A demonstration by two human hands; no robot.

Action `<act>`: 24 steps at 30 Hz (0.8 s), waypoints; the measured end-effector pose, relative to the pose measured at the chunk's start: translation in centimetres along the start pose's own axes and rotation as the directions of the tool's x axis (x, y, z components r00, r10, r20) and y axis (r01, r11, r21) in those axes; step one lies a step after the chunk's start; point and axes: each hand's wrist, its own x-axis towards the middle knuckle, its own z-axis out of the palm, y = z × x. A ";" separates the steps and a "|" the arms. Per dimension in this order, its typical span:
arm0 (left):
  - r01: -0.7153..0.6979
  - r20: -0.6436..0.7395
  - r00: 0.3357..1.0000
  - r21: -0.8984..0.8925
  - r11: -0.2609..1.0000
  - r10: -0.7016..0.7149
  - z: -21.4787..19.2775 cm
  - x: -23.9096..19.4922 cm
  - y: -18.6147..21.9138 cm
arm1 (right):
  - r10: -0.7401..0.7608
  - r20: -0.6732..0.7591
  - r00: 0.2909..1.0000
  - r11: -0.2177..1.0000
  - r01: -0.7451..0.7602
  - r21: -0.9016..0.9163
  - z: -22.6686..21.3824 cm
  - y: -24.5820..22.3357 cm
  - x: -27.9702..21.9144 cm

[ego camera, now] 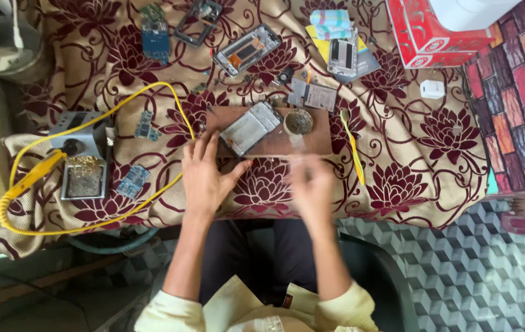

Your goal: The person cleans the back of a disassembled mobile phone using a yellow toothbrush and a green-handled screwdriver. They scrub the surface and scrape at the edges, then place the phone on a wooden board to continue cleaning with the screwdriver.

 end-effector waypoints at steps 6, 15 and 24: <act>0.000 0.092 0.996 -0.025 1.000 0.003 0.9 0.5 -1.9 | -0.285 -0.247 0.926 0.772 0.069 -0.632 -12.9 2.1 6.4; 0.041 0.069 0.997 -0.165 0.985 -0.030 1.1 -0.6 -3.4 | -0.127 -0.149 0.981 0.715 -0.014 -0.699 -9.4 3.7 4.8; 0.065 0.081 0.995 -0.189 0.980 -0.051 0.7 -0.3 -3.0 | 0.172 0.197 0.965 0.908 -0.077 -0.413 0.3 -2.1 -1.1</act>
